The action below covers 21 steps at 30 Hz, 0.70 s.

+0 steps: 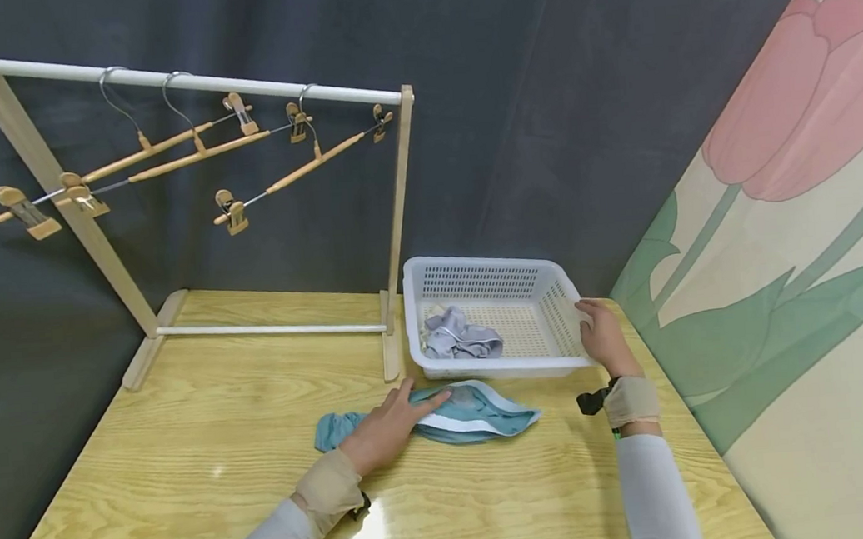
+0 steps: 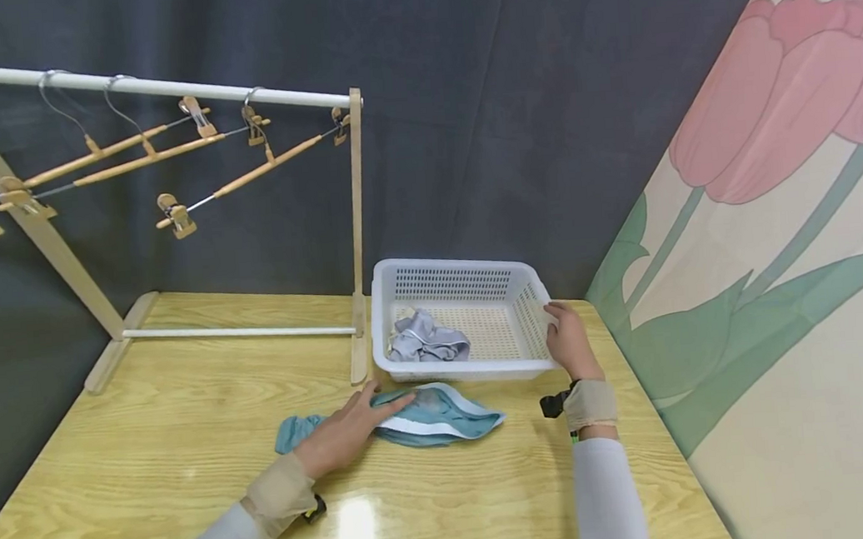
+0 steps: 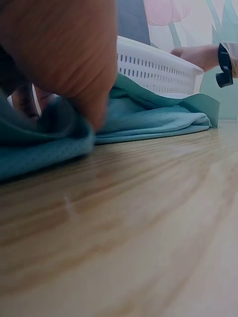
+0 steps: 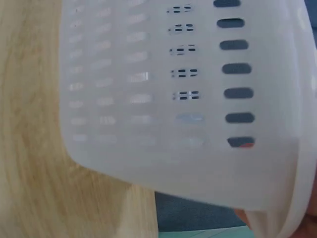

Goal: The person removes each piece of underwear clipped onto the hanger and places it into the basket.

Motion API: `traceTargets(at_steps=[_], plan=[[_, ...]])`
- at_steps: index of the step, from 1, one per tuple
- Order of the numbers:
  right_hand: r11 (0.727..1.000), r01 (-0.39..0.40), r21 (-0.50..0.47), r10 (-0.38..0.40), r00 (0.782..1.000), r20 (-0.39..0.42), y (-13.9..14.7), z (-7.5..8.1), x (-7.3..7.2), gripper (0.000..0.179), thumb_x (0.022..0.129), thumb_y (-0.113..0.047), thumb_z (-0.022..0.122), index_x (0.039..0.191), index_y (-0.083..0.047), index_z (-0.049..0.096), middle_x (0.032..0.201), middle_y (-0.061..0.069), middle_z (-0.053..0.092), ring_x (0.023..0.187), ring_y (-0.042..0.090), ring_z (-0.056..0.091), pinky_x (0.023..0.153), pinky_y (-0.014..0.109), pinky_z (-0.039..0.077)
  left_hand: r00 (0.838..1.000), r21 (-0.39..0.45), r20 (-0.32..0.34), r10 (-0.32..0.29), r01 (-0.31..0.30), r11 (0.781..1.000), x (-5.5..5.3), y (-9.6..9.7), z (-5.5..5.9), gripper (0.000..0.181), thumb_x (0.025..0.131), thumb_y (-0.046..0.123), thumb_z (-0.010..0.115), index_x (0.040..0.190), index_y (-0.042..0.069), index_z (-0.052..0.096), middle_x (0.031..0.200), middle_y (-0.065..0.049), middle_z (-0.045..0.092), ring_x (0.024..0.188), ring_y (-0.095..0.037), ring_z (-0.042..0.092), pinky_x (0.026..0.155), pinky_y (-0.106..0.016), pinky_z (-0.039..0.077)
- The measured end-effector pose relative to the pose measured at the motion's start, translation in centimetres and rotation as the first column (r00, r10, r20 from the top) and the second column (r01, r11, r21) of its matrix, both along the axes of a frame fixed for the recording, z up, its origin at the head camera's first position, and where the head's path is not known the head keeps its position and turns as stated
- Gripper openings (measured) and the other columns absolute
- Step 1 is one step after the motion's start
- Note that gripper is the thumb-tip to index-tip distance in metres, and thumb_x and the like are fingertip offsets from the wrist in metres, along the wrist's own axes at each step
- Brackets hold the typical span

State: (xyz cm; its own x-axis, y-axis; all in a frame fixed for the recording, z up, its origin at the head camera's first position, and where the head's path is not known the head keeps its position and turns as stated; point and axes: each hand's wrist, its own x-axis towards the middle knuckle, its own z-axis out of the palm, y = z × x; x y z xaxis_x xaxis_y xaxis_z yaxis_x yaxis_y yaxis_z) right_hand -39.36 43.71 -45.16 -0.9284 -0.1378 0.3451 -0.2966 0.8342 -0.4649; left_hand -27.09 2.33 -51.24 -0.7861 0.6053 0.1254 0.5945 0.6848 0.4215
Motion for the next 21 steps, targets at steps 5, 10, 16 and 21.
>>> traceTargets(at_steps=[5, 10, 16, 21], plan=[[0.998, 0.035, -0.058, -0.033, 0.999, 0.029, 0.2, -0.3, 0.2, 0.043, 0.096, 0.01, 0.043, 0.137, 0.023, 0.046, 0.142, 0.042, 0.044, 0.132, 0.059, 0.041, 0.11, 0.068, 0.033, 0.999, 0.066, 0.036, -0.021, 0.019, 0.998, -0.7, -0.7, -0.3, 0.06, 0.092, -0.021, 0.043, 0.136, 0.013, 0.065, 0.144, -0.027, 0.04, 0.133, -0.043, 0.048, 0.079, -0.044, 0.06], [0.995, 0.083, -0.061, -0.078, 0.994, 0.071, 0.1, -0.2, 0.2, 0.043, 0.099, 0.009, 0.043, 0.14, 0.02, 0.045, 0.147, 0.039, 0.042, 0.135, 0.056, 0.041, 0.112, 0.066, 0.033, 1.0, 0.184, -0.019, 0.008, -0.004, 0.983, -2.3, -1.8, -0.9, 0.047, 0.084, -0.025, 0.045, 0.109, 0.006, 0.071, 0.127, -0.02, 0.046, 0.113, -0.03, 0.055, 0.091, -0.042, 0.053], [0.991, 0.107, -0.085, -0.1, 0.991, 0.086, -0.1, -0.3, 0.3, 0.043, 0.1, 0.008, 0.042, 0.142, 0.018, 0.045, 0.149, 0.038, 0.041, 0.135, 0.056, 0.041, 0.111, 0.067, 0.035, 0.991, 0.301, 0.105, 0.078, -0.107, 0.948, -3.7, -3.4, -1.1, 0.049, 0.083, -0.027, 0.038, 0.1, 0.005, 0.071, 0.121, -0.017, 0.047, 0.104, -0.028, 0.054, 0.088, -0.042, 0.05], [0.989, 0.107, -0.102, -0.098, 0.992, 0.082, 0.0, -0.5, 0.4, 0.043, 0.101, 0.008, 0.042, 0.143, 0.017, 0.045, 0.15, 0.037, 0.041, 0.135, 0.056, 0.042, 0.11, 0.067, 0.036, 0.977, 0.36, 0.157, 0.146, -0.194, 0.912, -4.2, -3.6, -1.0, 0.048, 0.081, -0.024, 0.036, 0.094, 0.003, 0.074, 0.121, -0.019, 0.053, 0.112, -0.033, 0.055, 0.095, -0.048, 0.049]])
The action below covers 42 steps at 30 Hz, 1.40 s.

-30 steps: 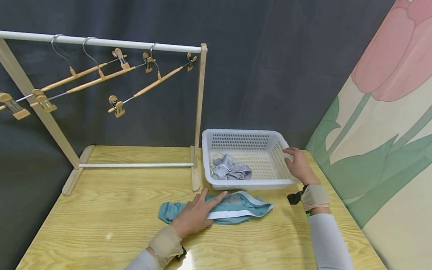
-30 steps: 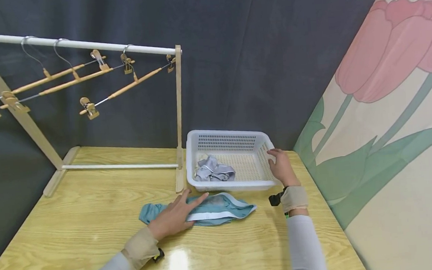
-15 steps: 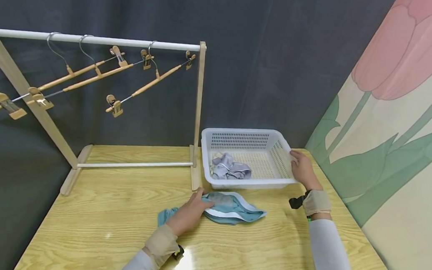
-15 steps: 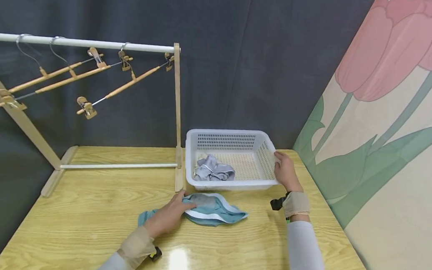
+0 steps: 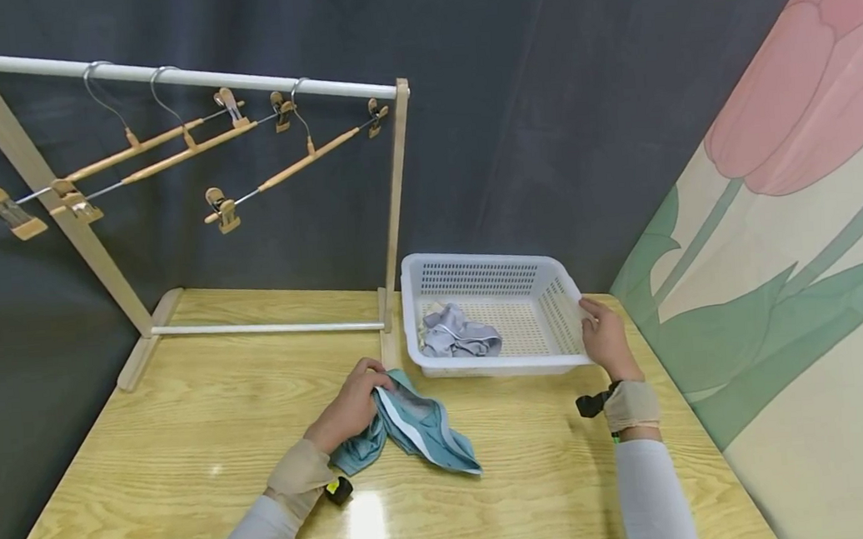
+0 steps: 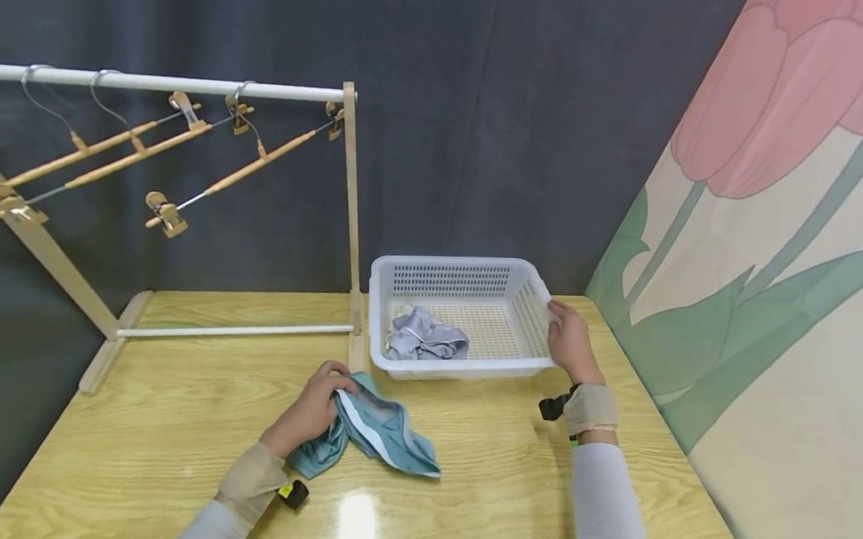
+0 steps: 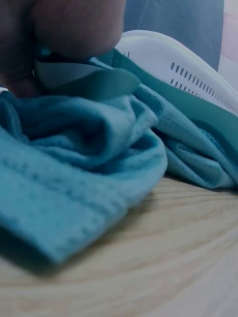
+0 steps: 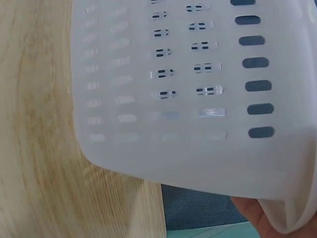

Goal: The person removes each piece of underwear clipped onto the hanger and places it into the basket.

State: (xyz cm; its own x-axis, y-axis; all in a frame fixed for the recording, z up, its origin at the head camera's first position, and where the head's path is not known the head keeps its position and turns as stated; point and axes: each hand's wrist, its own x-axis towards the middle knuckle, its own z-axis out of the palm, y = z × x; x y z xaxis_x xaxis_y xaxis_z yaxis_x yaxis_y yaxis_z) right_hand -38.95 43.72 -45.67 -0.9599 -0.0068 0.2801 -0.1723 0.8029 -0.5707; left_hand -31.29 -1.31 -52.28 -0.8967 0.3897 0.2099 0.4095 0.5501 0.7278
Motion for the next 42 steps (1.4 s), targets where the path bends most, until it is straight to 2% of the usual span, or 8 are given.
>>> traceTargets(at_steps=[8, 13, 16, 21, 27, 31, 35, 42], plan=[[1.0, 0.013, -0.026, -0.014, 1.0, -0.012, 0.1, -0.1, -0.1, 0.043, 0.1, 0.008, 0.042, 0.141, 0.017, 0.047, 0.149, 0.037, 0.043, 0.135, 0.056, 0.043, 0.109, 0.067, 0.036, 0.999, 0.038, 0.03, 0.02, -0.021, 0.999, 0.6, 0.4, 1.2, 0.028, 0.099, 0.019, 0.057, 0.076, 0.006, 0.065, 0.115, -0.017, 0.055, 0.105, -0.031, 0.055, 0.091, -0.047, 0.048], [0.999, 0.027, -0.026, -0.027, 1.0, -0.006, 0.0, -0.2, -0.1, 0.042, 0.1, 0.008, 0.043, 0.141, 0.017, 0.048, 0.149, 0.036, 0.043, 0.135, 0.056, 0.043, 0.111, 0.067, 0.035, 0.997, -0.106, 0.079, -0.022, 0.03, 0.994, 1.4, 0.9, 1.2, 0.042, 0.08, 0.047, 0.083, 0.089, 0.011, 0.062, 0.119, -0.01, 0.046, 0.1, -0.023, 0.051, 0.084, -0.04, 0.049], [0.999, 0.026, -0.029, -0.026, 1.0, -0.005, -0.1, -0.2, -0.1, 0.042, 0.1, 0.008, 0.043, 0.141, 0.017, 0.048, 0.149, 0.036, 0.043, 0.135, 0.055, 0.043, 0.11, 0.067, 0.035, 0.998, -0.16, 0.019, -0.068, 0.07, 0.985, 1.5, 1.0, 0.9, 0.035, 0.075, 0.028, 0.088, 0.087, 0.01, 0.061, 0.115, -0.012, 0.047, 0.098, -0.023, 0.051, 0.081, -0.039, 0.049], [0.999, 0.024, -0.037, -0.024, 1.0, 0.0, -0.2, -0.2, 0.0, 0.042, 0.1, 0.008, 0.043, 0.141, 0.016, 0.048, 0.149, 0.036, 0.043, 0.135, 0.055, 0.045, 0.109, 0.067, 0.037, 0.99, -0.16, -0.054, -0.128, 0.118, 0.98, 1.6, 0.8, 0.8, 0.03, 0.07, -0.007, 0.075, 0.09, 0.006, 0.059, 0.1, -0.007, 0.048, 0.088, -0.02, 0.047, 0.075, -0.036, 0.044], [0.999, 0.033, -0.038, -0.033, 0.999, -0.001, -0.1, -0.5, 0.0, 0.042, 0.101, 0.006, 0.042, 0.143, 0.015, 0.047, 0.148, 0.034, 0.046, 0.131, 0.053, 0.05, 0.105, 0.066, 0.042, 0.976, -0.14, -0.063, -0.207, 0.196, 0.97, 1.6, 0.4, 0.9, 0.039, 0.082, -0.021, 0.06, 0.106, 0.01, 0.058, 0.102, -0.003, 0.049, 0.09, -0.018, 0.047, 0.08, -0.034, 0.045], [0.999, 0.035, -0.041, -0.036, 0.999, -0.027, -0.2, -0.5, -0.2, 0.041, 0.101, 0.006, 0.043, 0.141, 0.016, 0.048, 0.146, 0.034, 0.047, 0.128, 0.053, 0.052, 0.102, 0.065, 0.045, 0.972, -0.146, -0.053, -0.23, 0.22, 0.964, 1.4, 0.1, 1.3, 0.043, 0.081, -0.026, 0.053, 0.094, 0.014, 0.062, 0.102, -0.003, 0.046, 0.09, -0.018, 0.046, 0.078, -0.033, 0.043], [0.998, 0.032, -0.051, -0.034, 0.999, -0.042, -0.3, -0.5, -0.1, 0.041, 0.101, 0.007, 0.043, 0.141, 0.016, 0.048, 0.146, 0.035, 0.048, 0.126, 0.054, 0.054, 0.1, 0.065, 0.046, 0.98, -0.143, -0.025, -0.2, 0.194, 0.971, 1.2, -0.2, 1.5, 0.039, 0.084, -0.024, 0.054, 0.086, 0.014, 0.06, 0.101, -0.004, 0.043, 0.09, -0.019, 0.045, 0.075, -0.034, 0.041], [0.997, 0.029, -0.072, -0.033, 0.998, -0.048, -0.3, -0.6, 0.1, 0.041, 0.101, 0.008, 0.042, 0.141, 0.017, 0.048, 0.147, 0.034, 0.047, 0.127, 0.053, 0.053, 0.1, 0.064, 0.047, 0.996, -0.127, -0.006, -0.094, 0.093, 0.988, 1.1, -0.4, 1.6, 0.027, 0.091, -0.013, 0.064, 0.092, 0.014, 0.063, 0.115, -0.011, 0.046, 0.096, -0.023, 0.052, 0.08, -0.037, 0.047]])
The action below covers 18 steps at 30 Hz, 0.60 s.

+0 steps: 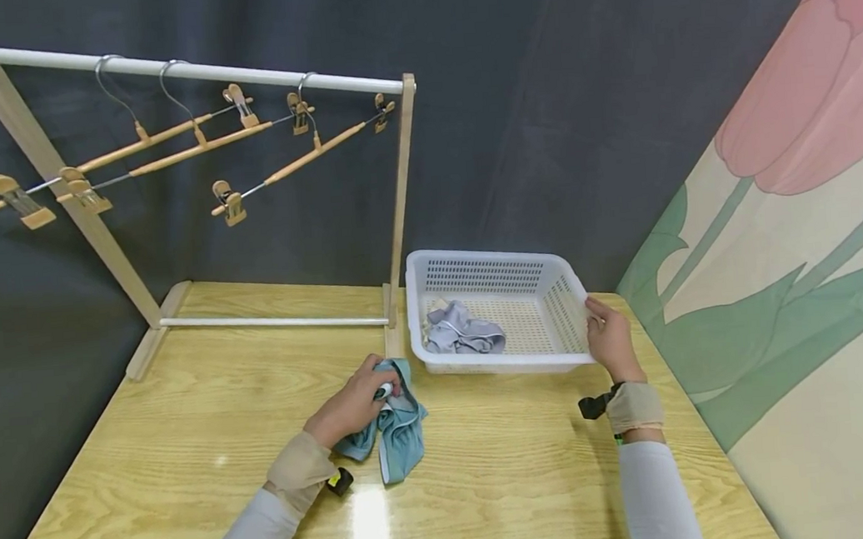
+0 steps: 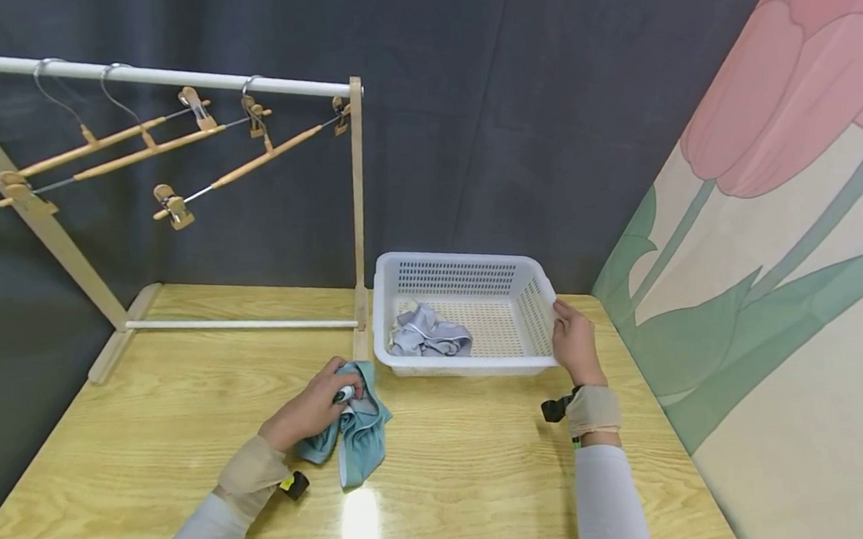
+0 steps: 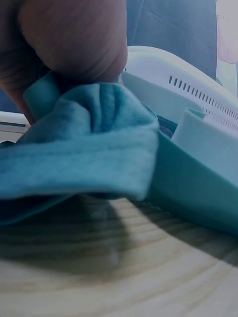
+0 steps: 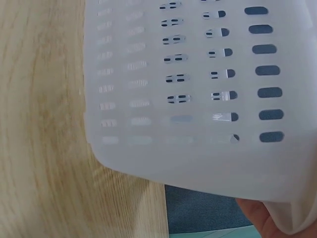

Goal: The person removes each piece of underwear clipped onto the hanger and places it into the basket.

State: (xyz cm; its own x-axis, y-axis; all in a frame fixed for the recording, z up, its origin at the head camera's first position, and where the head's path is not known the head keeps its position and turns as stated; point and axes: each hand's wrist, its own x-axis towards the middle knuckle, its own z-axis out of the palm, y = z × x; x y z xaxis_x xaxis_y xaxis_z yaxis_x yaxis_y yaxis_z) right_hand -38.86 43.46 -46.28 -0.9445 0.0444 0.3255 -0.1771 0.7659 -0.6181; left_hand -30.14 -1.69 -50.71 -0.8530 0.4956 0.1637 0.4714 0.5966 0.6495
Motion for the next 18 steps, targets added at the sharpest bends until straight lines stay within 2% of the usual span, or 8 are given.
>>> traceTargets(at_steps=[3, 11, 18], plan=[[1.0, 0.005, -0.002, -0.005, 1.0, 0.008, 0.0, 0.1, 0.0, 0.041, 0.101, 0.007, 0.042, 0.141, 0.016, 0.048, 0.147, 0.033, 0.047, 0.127, 0.052, 0.053, 0.099, 0.063, 0.048, 0.999, 0.031, 0.022, 0.032, -0.032, 0.999, 0.0, 0.1, 0.1, 0.026, 0.091, -0.012, 0.064, 0.093, 0.015, 0.065, 0.114, -0.011, 0.047, 0.099, -0.024, 0.052, 0.084, -0.04, 0.047], [1.0, 0.013, -0.009, -0.013, 1.0, 0.024, 0.0, 0.2, -0.2, 0.041, 0.101, 0.008, 0.044, 0.141, 0.016, 0.049, 0.148, 0.03, 0.047, 0.133, 0.051, 0.049, 0.108, 0.062, 0.042, 0.992, 0.117, 0.03, 0.122, -0.125, 0.985, -0.4, 0.5, 0.2, 0.029, 0.087, -0.012, 0.066, 0.089, 0.017, 0.064, 0.114, -0.012, 0.047, 0.106, -0.029, 0.051, 0.089, -0.042, 0.045], [1.0, 0.025, -0.015, -0.025, 0.999, 0.047, 0.0, 0.2, -0.2, 0.041, 0.101, 0.007, 0.044, 0.141, 0.015, 0.048, 0.149, 0.029, 0.046, 0.134, 0.05, 0.049, 0.108, 0.061, 0.042, 0.992, 0.126, 0.02, 0.124, -0.125, 0.984, -0.9, 0.3, 1.5, 0.023, 0.089, -0.006, 0.068, 0.093, 0.016, 0.065, 0.126, -0.016, 0.047, 0.118, -0.035, 0.051, 0.09, -0.045, 0.045]])
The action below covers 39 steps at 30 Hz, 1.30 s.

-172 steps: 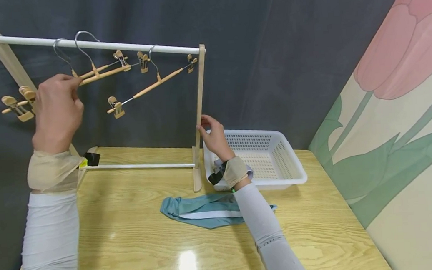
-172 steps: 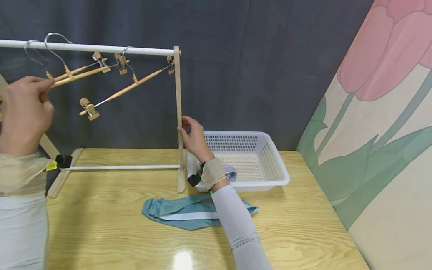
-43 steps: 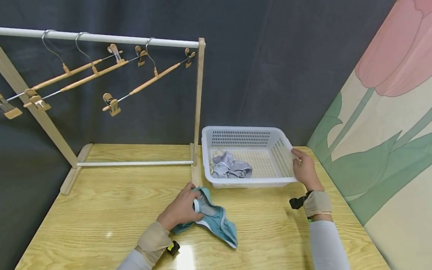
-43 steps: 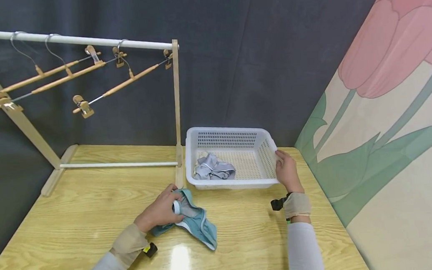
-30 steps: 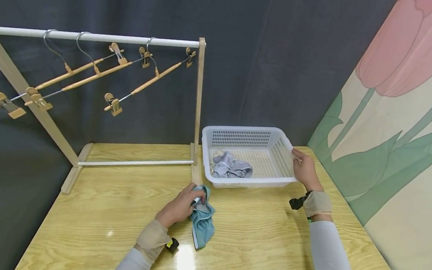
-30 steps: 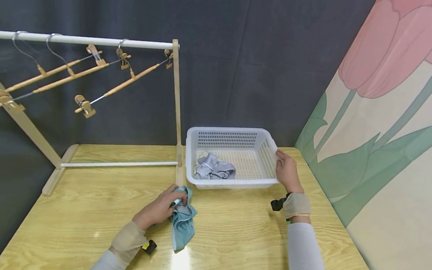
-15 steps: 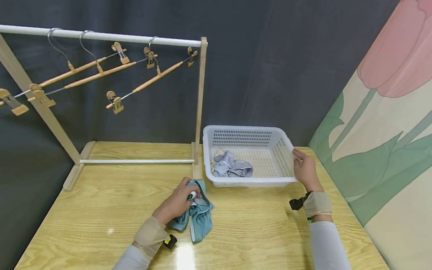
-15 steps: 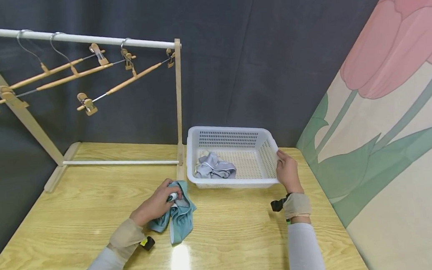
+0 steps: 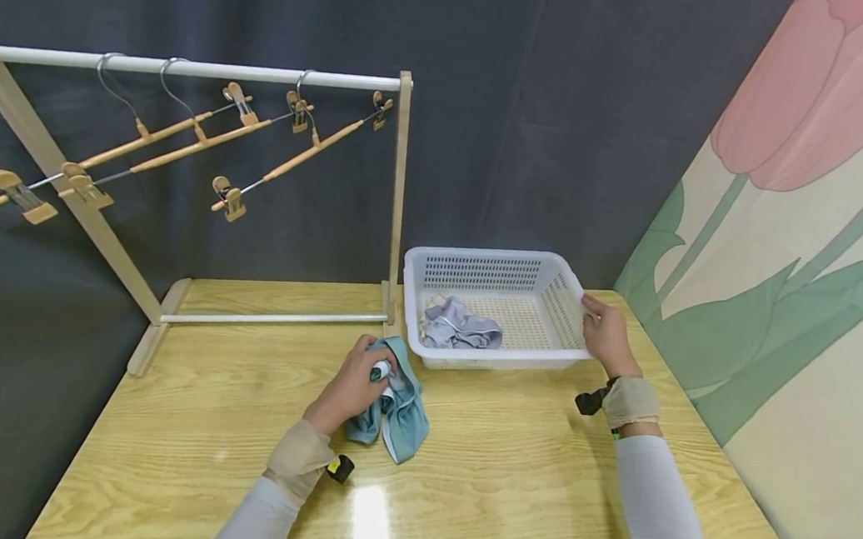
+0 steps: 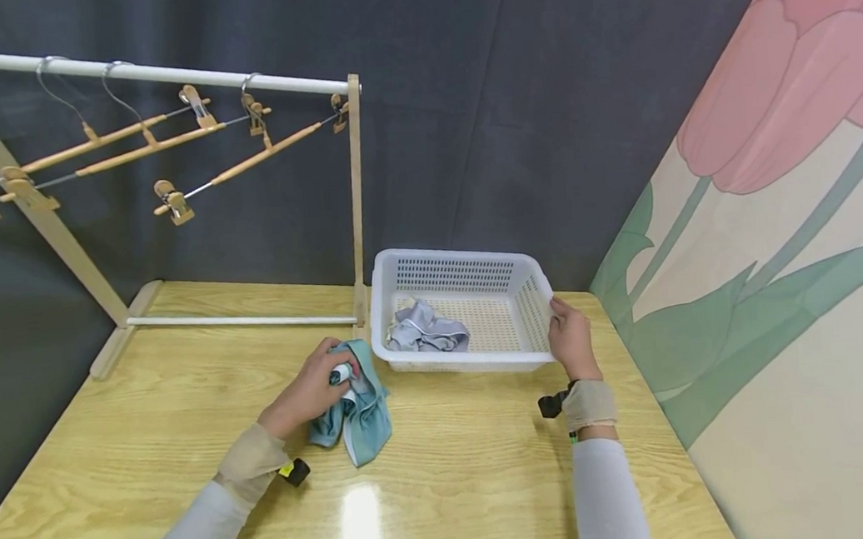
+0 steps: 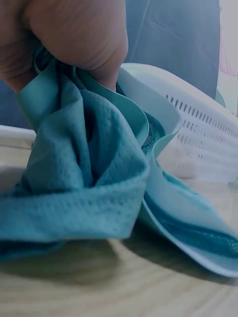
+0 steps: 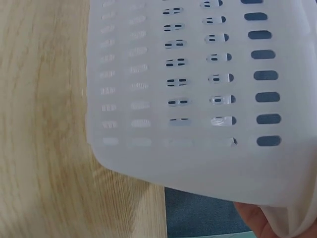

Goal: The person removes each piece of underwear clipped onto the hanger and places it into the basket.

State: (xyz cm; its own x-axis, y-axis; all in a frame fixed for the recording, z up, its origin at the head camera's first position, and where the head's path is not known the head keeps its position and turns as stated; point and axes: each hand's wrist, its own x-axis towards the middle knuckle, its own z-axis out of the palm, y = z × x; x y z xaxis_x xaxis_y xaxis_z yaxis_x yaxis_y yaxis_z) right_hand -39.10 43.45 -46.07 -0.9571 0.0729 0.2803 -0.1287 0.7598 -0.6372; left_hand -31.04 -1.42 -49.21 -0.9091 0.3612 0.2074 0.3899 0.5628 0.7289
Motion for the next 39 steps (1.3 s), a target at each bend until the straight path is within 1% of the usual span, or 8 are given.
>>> traceTargets(at_steps=[4, 8, 13, 20, 27, 31, 35, 39], plan=[[1.0, 0.013, -0.001, -0.013, 1.0, -0.001, 0.1, -0.1, 0.1, 0.041, 0.101, 0.007, 0.044, 0.141, 0.014, 0.049, 0.149, 0.029, 0.047, 0.133, 0.049, 0.05, 0.105, 0.061, 0.045, 0.999, 0.006, -0.033, 0.0, 0.0, 1.0, -0.5, -0.5, 0.9, 0.019, 0.088, -0.005, 0.069, 0.094, 0.014, 0.066, 0.13, -0.019, 0.049, 0.129, -0.04, 0.048, 0.091, -0.049, 0.047], [1.0, 0.004, -0.004, -0.005, 1.0, -0.02, 0.0, -0.1, 0.2, 0.041, 0.101, 0.006, 0.043, 0.141, 0.014, 0.049, 0.148, 0.03, 0.048, 0.131, 0.049, 0.051, 0.102, 0.061, 0.047, 0.996, 0.026, -0.082, 0.035, -0.033, 0.999, -1.3, -1.3, 2.3, 0.017, 0.086, -0.004, 0.071, 0.092, 0.011, 0.068, 0.124, -0.019, 0.054, 0.121, -0.04, 0.052, 0.09, -0.051, 0.049], [1.0, -0.009, -0.015, 0.009, 1.0, -0.03, -0.2, 0.1, 0.1, 0.041, 0.101, 0.006, 0.043, 0.14, 0.015, 0.049, 0.147, 0.031, 0.047, 0.128, 0.051, 0.053, 0.1, 0.061, 0.048, 0.991, 0.04, -0.091, 0.102, -0.099, 0.994, -2.4, -1.9, 4.9, 0.013, 0.087, -0.002, 0.074, 0.093, 0.009, 0.07, 0.117, -0.018, 0.056, 0.108, -0.036, 0.057, 0.092, -0.05, 0.05], [1.0, 0.001, -0.012, -0.002, 0.999, -0.037, -0.1, 0.0, -0.1, 0.041, 0.1, 0.007, 0.044, 0.14, 0.015, 0.05, 0.147, 0.03, 0.048, 0.128, 0.049, 0.054, 0.101, 0.061, 0.048, 0.978, 0.026, -0.126, 0.167, -0.165, 0.986, -3.9, -1.8, 9.1, 0.01, 0.089, -0.001, 0.072, 0.097, 0.003, 0.068, 0.126, -0.023, 0.053, 0.116, -0.04, 0.052, 0.096, -0.054, 0.048], [1.0, 0.0, -0.021, 0.0, 1.0, -0.01, 0.0, -0.1, 0.1, 0.041, 0.102, 0.005, 0.042, 0.142, 0.014, 0.048, 0.15, 0.028, 0.046, 0.133, 0.048, 0.05, 0.105, 0.06, 0.046, 0.974, 0.049, -0.164, 0.159, -0.152, 0.987, -5.4, -0.6, 12.5, 0.011, 0.093, 0.0, 0.064, 0.104, 0.002, 0.066, 0.129, -0.023, 0.05, 0.12, -0.038, 0.048, 0.098, -0.053, 0.046], [1.0, 0.003, -0.024, -0.003, 1.0, -0.015, 0.1, 0.0, 0.1, 0.041, 0.102, 0.005, 0.043, 0.142, 0.014, 0.048, 0.15, 0.028, 0.047, 0.133, 0.048, 0.05, 0.106, 0.06, 0.045, 0.976, 0.081, -0.169, 0.137, -0.124, 0.989, -6.2, 0.7, 13.6, 0.012, 0.096, 0.002, 0.06, 0.107, 0.002, 0.064, 0.135, -0.023, 0.045, 0.125, -0.038, 0.047, 0.103, -0.053, 0.045], [0.999, 0.008, -0.042, -0.008, 1.0, 0.004, 0.1, 0.0, 0.2, 0.041, 0.103, 0.005, 0.043, 0.143, 0.013, 0.048, 0.151, 0.027, 0.046, 0.134, 0.048, 0.05, 0.107, 0.059, 0.044, 0.97, 0.12, -0.194, 0.147, -0.125, 0.985, -6.7, 2.1, 14.3, 0.013, 0.097, 0.001, 0.06, 0.11, 0.0, 0.062, 0.14, -0.025, 0.041, 0.133, -0.04, 0.044, 0.107, -0.053, 0.043], [0.998, 0.005, -0.062, -0.004, 1.0, 0.021, 0.0, -0.1, 0.2, 0.041, 0.103, 0.004, 0.042, 0.143, 0.013, 0.047, 0.152, 0.026, 0.045, 0.135, 0.047, 0.049, 0.106, 0.059, 0.045, 0.963, 0.185, -0.225, 0.148, -0.107, 0.977, -6.9, 3.4, 14.9, 0.018, 0.097, -0.003, 0.058, 0.115, -0.002, 0.059, 0.143, -0.026, 0.037, 0.133, -0.041, 0.044, 0.109, -0.052, 0.042]])
